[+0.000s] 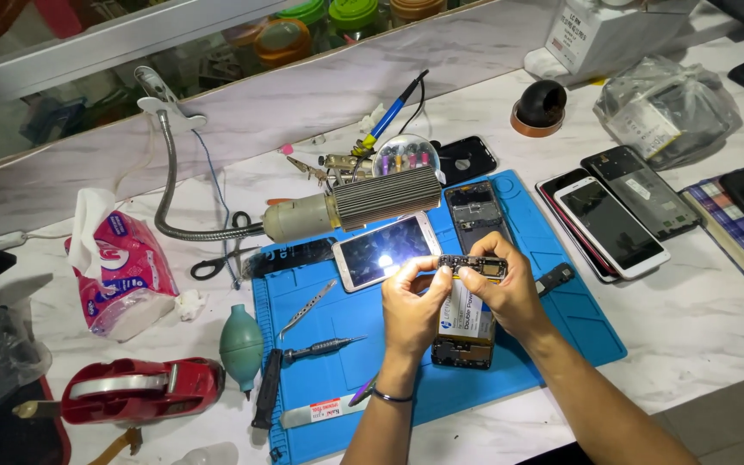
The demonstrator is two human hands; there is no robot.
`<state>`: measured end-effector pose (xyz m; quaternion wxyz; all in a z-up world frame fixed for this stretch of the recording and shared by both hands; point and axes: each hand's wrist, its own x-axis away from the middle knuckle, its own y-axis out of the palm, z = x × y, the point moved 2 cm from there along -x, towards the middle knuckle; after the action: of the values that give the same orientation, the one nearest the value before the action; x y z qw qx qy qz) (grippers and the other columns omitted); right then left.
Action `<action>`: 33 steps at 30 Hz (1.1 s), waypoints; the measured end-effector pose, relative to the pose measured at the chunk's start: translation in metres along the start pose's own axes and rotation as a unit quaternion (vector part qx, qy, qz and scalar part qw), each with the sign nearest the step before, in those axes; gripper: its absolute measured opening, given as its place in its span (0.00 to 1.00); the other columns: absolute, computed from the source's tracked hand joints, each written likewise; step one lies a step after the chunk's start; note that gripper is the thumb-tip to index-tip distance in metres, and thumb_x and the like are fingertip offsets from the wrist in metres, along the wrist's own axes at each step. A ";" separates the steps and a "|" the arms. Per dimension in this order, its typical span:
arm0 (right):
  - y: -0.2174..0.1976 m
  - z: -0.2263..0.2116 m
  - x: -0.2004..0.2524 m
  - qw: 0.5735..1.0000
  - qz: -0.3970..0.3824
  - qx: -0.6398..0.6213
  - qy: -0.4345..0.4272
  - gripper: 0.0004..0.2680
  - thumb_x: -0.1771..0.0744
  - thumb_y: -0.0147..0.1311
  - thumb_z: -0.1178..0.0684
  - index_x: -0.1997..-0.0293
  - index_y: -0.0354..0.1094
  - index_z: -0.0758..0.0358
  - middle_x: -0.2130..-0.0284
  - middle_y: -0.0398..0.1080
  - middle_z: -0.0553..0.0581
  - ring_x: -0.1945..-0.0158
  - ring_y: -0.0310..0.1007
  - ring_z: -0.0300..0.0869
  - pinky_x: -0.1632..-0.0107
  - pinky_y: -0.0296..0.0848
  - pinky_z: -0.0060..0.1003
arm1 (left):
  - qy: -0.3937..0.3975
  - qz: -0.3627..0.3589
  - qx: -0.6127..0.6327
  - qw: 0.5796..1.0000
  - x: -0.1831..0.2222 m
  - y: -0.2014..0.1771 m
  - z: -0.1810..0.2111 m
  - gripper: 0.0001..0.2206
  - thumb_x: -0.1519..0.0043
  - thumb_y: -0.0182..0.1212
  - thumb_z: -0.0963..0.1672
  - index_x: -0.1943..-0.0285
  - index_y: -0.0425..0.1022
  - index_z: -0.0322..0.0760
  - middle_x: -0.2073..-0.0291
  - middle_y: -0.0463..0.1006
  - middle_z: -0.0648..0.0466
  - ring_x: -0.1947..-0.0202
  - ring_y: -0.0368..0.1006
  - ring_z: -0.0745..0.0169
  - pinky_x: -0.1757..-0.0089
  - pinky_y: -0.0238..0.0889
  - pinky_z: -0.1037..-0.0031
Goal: A person is disassembling a smartphone, carefully disconnecting ribbon cables and removing internal components on a repair mat.
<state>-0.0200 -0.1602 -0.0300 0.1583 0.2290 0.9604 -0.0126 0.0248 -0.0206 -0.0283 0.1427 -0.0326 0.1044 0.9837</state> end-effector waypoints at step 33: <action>-0.002 0.014 0.000 0.997 0.060 -0.010 0.044 0.10 0.43 0.68 0.57 0.70 0.66 0.64 0.83 0.67 0.54 0.79 0.60 0.30 0.78 0.64 0.23 | 0.028 -0.038 -0.026 0.999 -0.002 -0.001 0.002 0.06 0.43 0.68 0.41 0.61 0.83 0.31 0.64 0.85 0.47 0.64 0.83 0.59 0.67 0.78 0.75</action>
<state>-0.0169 -0.1637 -0.0432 0.1182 0.2845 0.9512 0.0166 0.0265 -0.0195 -0.0259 0.1760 -0.0676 0.0814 0.9787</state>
